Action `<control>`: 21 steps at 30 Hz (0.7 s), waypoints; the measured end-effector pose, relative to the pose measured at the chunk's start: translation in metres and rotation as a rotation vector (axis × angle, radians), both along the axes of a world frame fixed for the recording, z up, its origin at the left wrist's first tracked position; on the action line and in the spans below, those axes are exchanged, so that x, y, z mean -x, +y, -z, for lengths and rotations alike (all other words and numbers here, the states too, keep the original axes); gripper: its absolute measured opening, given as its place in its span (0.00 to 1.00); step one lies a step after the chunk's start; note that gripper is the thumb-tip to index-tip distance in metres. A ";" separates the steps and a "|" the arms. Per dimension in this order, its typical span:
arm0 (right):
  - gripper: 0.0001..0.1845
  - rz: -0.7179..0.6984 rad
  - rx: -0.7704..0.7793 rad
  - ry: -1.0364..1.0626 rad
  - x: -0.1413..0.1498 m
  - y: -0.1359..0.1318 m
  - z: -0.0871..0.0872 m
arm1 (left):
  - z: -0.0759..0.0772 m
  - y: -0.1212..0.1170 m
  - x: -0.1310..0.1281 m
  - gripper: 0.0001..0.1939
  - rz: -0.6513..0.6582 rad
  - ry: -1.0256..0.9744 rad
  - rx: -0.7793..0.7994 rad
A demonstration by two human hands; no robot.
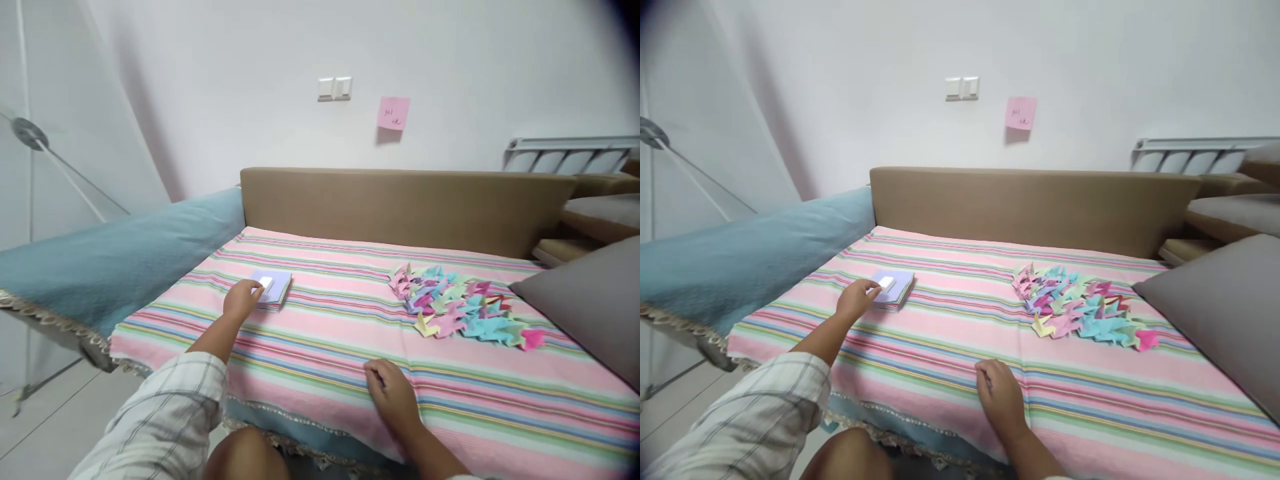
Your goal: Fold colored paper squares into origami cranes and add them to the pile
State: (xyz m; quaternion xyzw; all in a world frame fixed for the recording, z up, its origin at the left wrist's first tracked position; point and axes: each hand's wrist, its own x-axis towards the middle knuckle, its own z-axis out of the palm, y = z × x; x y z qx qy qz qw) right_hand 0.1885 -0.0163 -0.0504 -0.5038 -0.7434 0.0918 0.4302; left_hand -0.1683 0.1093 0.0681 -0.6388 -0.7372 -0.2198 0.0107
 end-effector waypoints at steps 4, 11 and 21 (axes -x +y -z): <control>0.10 -0.018 -0.016 0.016 -0.001 0.000 0.005 | 0.011 0.011 -0.002 0.14 0.126 0.027 0.045; 0.10 -0.009 -0.025 0.016 -0.002 -0.002 0.004 | 0.021 0.022 0.003 0.22 0.209 0.042 0.141; 0.09 -0.011 -0.037 0.005 -0.001 -0.002 0.005 | 0.014 0.029 0.012 0.15 0.234 0.075 0.167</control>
